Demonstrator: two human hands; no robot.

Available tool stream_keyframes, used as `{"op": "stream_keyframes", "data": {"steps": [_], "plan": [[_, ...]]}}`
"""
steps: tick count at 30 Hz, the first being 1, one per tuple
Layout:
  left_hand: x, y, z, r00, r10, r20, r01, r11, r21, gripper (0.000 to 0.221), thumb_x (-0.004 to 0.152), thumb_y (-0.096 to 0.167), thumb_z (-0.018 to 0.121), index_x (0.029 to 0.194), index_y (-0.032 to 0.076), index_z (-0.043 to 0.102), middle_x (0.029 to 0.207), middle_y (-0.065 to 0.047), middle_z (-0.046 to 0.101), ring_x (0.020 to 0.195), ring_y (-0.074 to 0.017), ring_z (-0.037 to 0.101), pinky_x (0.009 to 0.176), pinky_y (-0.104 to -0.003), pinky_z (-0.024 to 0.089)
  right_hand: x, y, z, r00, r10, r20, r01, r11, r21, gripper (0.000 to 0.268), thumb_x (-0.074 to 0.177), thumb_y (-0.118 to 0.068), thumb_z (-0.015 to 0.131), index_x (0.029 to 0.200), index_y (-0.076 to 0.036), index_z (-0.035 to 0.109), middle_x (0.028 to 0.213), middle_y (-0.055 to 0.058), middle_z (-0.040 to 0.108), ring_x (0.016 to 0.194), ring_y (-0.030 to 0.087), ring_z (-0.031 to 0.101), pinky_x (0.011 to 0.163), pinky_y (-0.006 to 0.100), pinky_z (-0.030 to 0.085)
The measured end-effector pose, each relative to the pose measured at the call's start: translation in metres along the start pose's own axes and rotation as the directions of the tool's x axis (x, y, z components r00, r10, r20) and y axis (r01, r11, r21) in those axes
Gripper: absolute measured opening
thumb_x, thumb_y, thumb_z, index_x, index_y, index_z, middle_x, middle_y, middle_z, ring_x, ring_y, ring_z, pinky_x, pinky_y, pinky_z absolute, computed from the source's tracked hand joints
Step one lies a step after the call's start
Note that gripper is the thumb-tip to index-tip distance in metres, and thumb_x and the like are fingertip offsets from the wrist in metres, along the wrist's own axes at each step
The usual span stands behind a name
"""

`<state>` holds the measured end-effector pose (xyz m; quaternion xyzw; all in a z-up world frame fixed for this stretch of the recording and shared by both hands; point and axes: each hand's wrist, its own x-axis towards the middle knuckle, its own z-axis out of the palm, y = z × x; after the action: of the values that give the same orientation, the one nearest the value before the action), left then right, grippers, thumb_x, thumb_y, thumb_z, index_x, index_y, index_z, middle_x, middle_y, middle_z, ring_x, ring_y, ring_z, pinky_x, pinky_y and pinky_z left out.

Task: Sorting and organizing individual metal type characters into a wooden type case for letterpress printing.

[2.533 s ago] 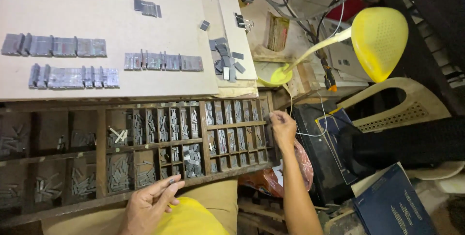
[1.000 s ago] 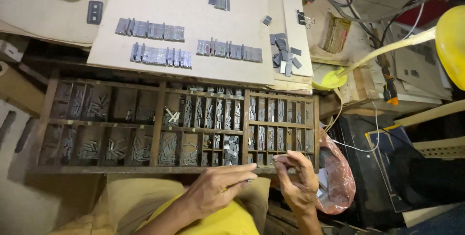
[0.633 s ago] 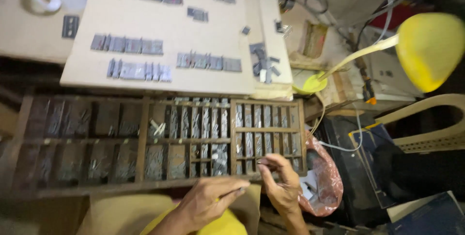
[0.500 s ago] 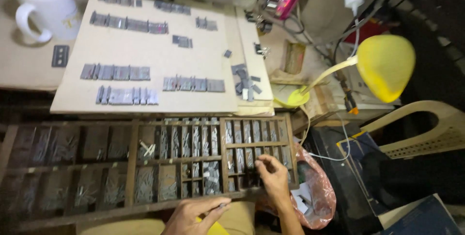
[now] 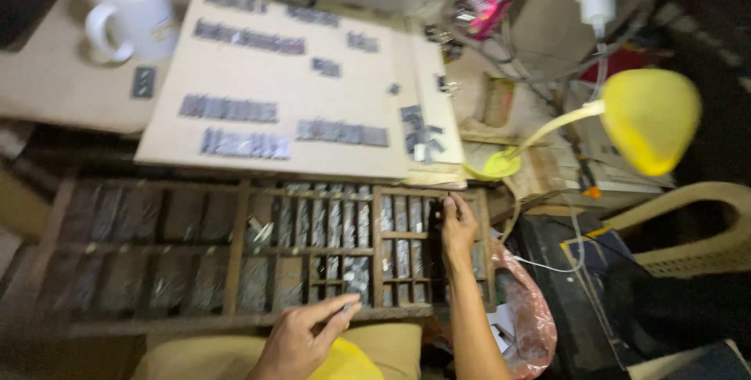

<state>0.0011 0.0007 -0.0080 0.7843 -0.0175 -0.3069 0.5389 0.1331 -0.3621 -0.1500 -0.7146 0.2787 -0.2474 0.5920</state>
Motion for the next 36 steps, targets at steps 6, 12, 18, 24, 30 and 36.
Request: {"op": "stream_keyframes", "data": {"steps": [6,12,18,24,30,36], "plan": [[0.010,-0.026,0.004,0.833,0.535,-0.139,-0.535,0.844,0.039,0.031,0.096,0.025,0.066,0.122,0.013,0.077,0.104,-0.004,0.085,0.038,-0.0033,0.045,0.035,-0.024,0.039,-0.164,-0.087,-0.018,0.908,-0.045,0.416,0.067,0.997,-0.038,0.023,0.097,-0.025,0.070,0.100,-0.003,0.078,0.065,0.000,0.059,0.060,0.009,0.051,0.062,0.026,0.046],[0.010,-0.030,0.005,0.809,0.580,-0.095,-0.582,0.813,0.007,0.031,0.096,0.024,0.067,0.124,0.012,0.073,0.121,-0.015,0.075,0.100,-0.0243,0.081,0.086,-0.029,0.068,-0.213,-0.107,-0.032,0.582,-0.388,0.715,0.347,0.913,0.213,0.021,0.096,-0.012,0.069,0.115,-0.004,0.074,0.097,0.011,0.072,0.078,0.014,0.067,0.066,0.021,0.063],[0.013,-0.039,0.009,0.796,0.596,-0.106,-0.599,0.801,0.004,0.033,0.094,0.014,0.067,0.127,0.006,0.070,0.123,-0.017,0.073,0.109,-0.0285,0.078,0.097,-0.032,0.063,-0.230,-0.132,-0.018,0.523,-0.431,0.736,0.486,0.860,0.158,0.023,0.092,-0.014,0.073,0.114,-0.006,0.074,0.099,0.009,0.076,0.080,0.013,0.069,0.063,0.019,0.060],[0.012,-0.038,0.009,0.779,0.617,-0.111,-0.619,0.785,0.019,0.033,0.093,0.008,0.066,0.126,0.003,0.069,0.118,-0.020,0.074,0.093,-0.0262,0.082,0.083,-0.030,0.070,-0.234,-0.134,-0.012,0.562,-0.433,0.705,0.480,0.865,0.148,0.020,0.090,-0.014,0.076,0.108,-0.004,0.076,0.098,0.009,0.078,0.088,0.017,0.073,0.078,0.027,0.062],[0.011,-0.036,0.009,0.779,0.617,-0.116,-0.617,0.786,0.034,0.033,0.093,0.016,0.069,0.124,0.006,0.072,0.120,-0.012,0.075,0.105,-0.0223,0.079,0.094,-0.028,0.062,-0.238,-0.133,-0.011,0.589,-0.387,0.710,0.460,0.882,0.099,0.012,0.095,-0.015,0.070,0.100,-0.005,0.075,0.091,0.007,0.070,0.075,0.012,0.063,0.060,0.022,0.052],[0.018,-0.032,0.012,0.902,0.422,-0.093,-0.423,0.906,0.012,0.031,0.089,0.029,0.071,0.115,0.019,0.083,0.117,0.002,0.082,0.104,-0.0060,0.080,0.090,-0.020,0.062,-0.216,-0.089,-0.046,0.789,-0.195,0.583,0.106,0.977,0.184,0.013,0.099,-0.016,0.066,0.105,-0.005,0.068,0.105,0.010,0.064,0.077,0.014,0.061,0.062,0.028,0.053]]}}
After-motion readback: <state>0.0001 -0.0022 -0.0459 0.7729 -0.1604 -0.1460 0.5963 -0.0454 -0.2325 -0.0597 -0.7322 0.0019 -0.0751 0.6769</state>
